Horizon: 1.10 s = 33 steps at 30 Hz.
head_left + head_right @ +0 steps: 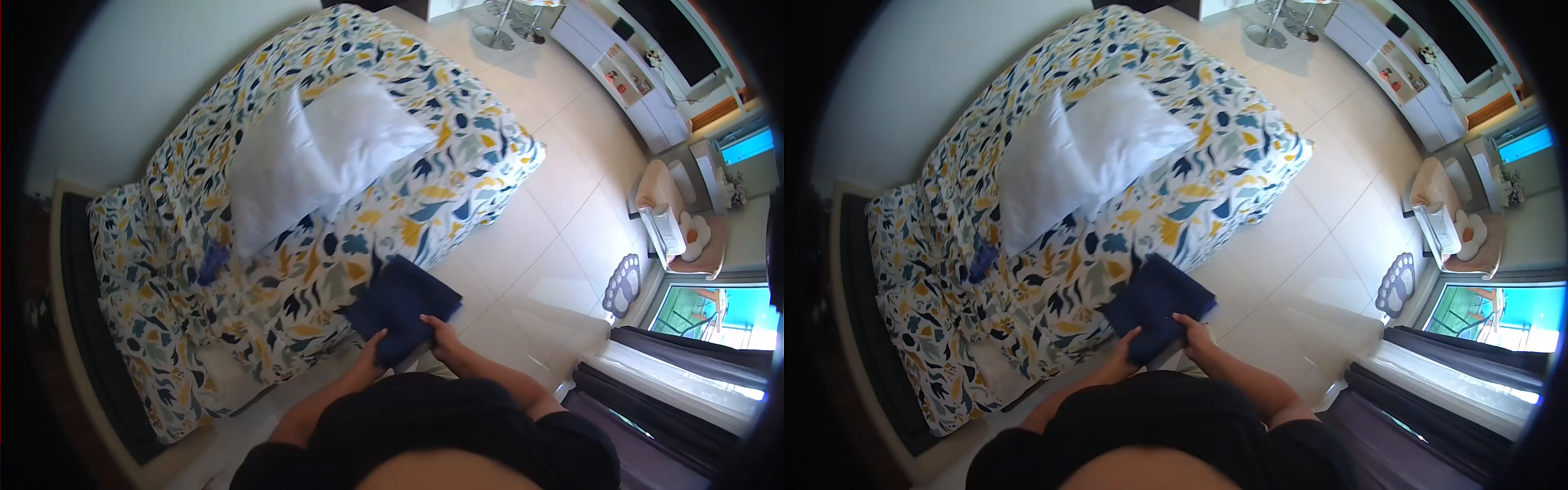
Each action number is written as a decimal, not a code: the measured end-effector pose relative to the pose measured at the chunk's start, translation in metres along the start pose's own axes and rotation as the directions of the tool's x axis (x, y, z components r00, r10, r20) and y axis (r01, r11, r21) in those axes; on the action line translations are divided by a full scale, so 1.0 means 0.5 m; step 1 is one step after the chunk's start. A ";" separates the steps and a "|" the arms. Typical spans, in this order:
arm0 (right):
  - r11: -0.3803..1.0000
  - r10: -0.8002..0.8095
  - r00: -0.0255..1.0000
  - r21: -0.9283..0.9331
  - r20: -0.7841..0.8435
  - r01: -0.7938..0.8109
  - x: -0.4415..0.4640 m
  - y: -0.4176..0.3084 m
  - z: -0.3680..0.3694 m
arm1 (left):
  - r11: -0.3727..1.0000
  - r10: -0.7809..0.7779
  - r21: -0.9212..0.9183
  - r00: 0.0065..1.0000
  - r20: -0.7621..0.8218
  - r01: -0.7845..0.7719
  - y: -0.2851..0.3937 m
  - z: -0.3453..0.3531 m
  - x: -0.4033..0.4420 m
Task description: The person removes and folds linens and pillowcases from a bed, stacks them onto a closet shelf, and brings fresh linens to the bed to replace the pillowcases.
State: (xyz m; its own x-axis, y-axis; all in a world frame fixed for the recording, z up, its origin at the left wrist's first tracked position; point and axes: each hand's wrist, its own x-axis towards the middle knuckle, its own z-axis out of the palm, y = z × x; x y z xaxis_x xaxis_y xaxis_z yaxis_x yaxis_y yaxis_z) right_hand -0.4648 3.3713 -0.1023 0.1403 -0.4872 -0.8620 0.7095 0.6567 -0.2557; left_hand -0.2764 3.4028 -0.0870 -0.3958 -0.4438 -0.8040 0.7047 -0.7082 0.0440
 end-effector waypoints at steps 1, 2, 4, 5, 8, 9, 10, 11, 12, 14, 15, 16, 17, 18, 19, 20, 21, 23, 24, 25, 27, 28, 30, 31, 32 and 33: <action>0.999 -0.043 0.999 0.022 -0.021 0.043 -0.009 -0.061 -0.049 | 0.995 -0.038 0.095 0.999 -0.012 0.039 -0.014 0.058 0.052; 0.996 -0.078 0.996 0.044 -0.048 0.080 -0.023 -0.112 -0.094 | 0.979 -0.078 0.184 0.996 -0.034 0.083 -0.030 0.116 0.094; 0.975 -0.116 0.992 0.185 -0.054 0.124 -0.063 -0.218 -0.160 | 0.943 -0.089 0.317 0.995 -0.039 0.097 -0.051 0.251 0.182; 0.956 -0.138 0.989 0.254 -0.060 0.149 -0.080 -0.270 -0.182 | 0.918 -0.096 0.383 0.995 -0.039 0.104 -0.060 0.315 0.221; 0.874 -0.247 0.966 0.411 -0.080 0.258 -0.099 -0.371 -0.248 | 0.810 -0.163 0.567 0.986 -0.031 0.152 -0.096 0.507 0.268; 0.841 -0.280 0.955 0.455 -0.095 0.292 -0.106 -0.402 -0.255 | 0.805 -0.244 0.563 0.969 0.033 0.184 -0.105 0.544 0.291; 0.827 -0.295 0.945 0.458 -0.140 0.326 -0.112 -0.439 -0.264 | 0.800 -0.322 0.561 0.941 0.099 0.215 -0.109 0.578 0.319; 0.820 -0.308 0.936 0.453 -0.168 0.351 -0.103 -0.483 -0.285 | 0.791 -0.400 0.558 0.902 0.162 0.251 -0.116 0.612 0.347; 0.811 -0.317 0.927 0.449 -0.201 0.375 -0.095 -0.525 -0.312 | 0.766 -0.457 0.561 0.880 0.132 0.314 -0.122 0.652 0.378; 0.792 -0.338 0.906 0.443 -0.256 0.421 -0.086 -0.634 -0.354 | 0.664 -0.471 0.594 0.871 -0.139 0.454 -0.123 0.722 0.468; 0.781 -0.375 0.889 0.427 -0.264 0.457 -0.082 -0.693 -0.390 | 0.611 -0.397 0.561 0.829 -0.394 0.559 -0.117 0.765 0.515; 0.770 -0.411 0.871 0.410 -0.268 0.489 -0.080 -0.757 -0.423 | 0.609 -0.340 0.633 0.878 -0.336 0.478 -0.091 0.805 0.554; 0.757 -0.425 0.861 0.413 -0.279 0.507 -0.098 -0.828 -0.448 | 0.599 -0.288 0.696 0.917 -0.276 0.397 -0.054 0.842 0.588; 0.745 -0.442 0.834 0.382 -0.329 0.546 -0.128 -0.899 -0.463 | 0.634 -0.194 0.715 0.956 -0.222 0.294 -0.014 0.863 0.643; 0.716 -0.493 0.786 0.339 -0.373 0.610 -0.141 -0.960 -0.499 | 0.671 -0.196 0.701 0.970 -0.145 0.240 0.042 0.891 0.682; 0.682 -0.494 0.746 0.333 -0.447 0.651 -0.156 -1.023 -0.537 | 0.697 -0.096 0.697 0.985 -0.144 0.169 0.085 0.952 0.698; 0.673 -0.513 0.660 0.221 -0.549 0.706 -0.186 -1.086 -0.546 | 0.707 0.010 0.702 0.992 -0.128 0.083 0.119 1.004 0.721; 0.639 -0.539 0.475 0.030 -0.696 0.769 -0.224 -1.197 -0.547 | 0.693 0.057 0.718 0.988 -0.140 0.062 0.186 1.099 0.795; 0.616 -0.547 0.379 -0.053 -0.747 0.786 -0.226 -1.248 -0.554 | 0.668 0.069 0.742 0.989 -0.130 0.051 0.207 1.164 0.828; 0.596 -0.556 0.278 -0.143 -0.783 0.790 -0.223 -1.302 -0.565 | 0.649 0.080 0.760 0.990 -0.119 0.039 0.220 1.225 0.862; 0.551 -0.618 0.228 -0.208 -0.752 0.808 -0.195 -1.400 -0.605 | 0.630 0.075 0.776 0.997 -0.036 -0.019 0.216 1.367 0.921; 0.531 -0.649 0.210 -0.237 -0.731 0.813 -0.166 -1.449 -0.621 | 0.622 0.079 0.781 0.997 0.000 -0.049 0.212 1.431 0.950; 0.565 -0.634 0.230 -0.239 -0.739 0.789 -0.111 -1.569 -0.604 | 0.614 0.059 0.784 0.996 0.071 -0.093 0.196 1.532 1.015; 0.576 -0.629 0.236 -0.240 -0.741 0.781 -0.082 -1.635 -0.593 | 0.609 0.051 0.784 0.992 0.114 -0.122 0.191 1.590 1.049; 0.576 -0.632 0.265 -0.212 -0.728 0.789 -0.041 -1.700 -0.586 | 0.634 0.050 0.763 0.992 0.119 -0.124 0.182 1.639 1.072; 0.617 -0.624 0.331 -0.187 -0.708 0.764 -0.008 -1.763 -0.570 | 0.653 0.047 0.747 0.991 0.123 -0.124 0.170 1.674 1.090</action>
State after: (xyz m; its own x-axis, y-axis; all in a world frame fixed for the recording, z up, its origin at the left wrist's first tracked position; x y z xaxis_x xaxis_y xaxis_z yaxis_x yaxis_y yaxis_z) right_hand -1.2875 2.9583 0.0017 -0.8851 -0.1639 -0.4357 0.4162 0.1407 -0.8983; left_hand -0.9251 2.6409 -0.0250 -0.4317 -0.5408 -0.7219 0.0695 -0.8179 0.5711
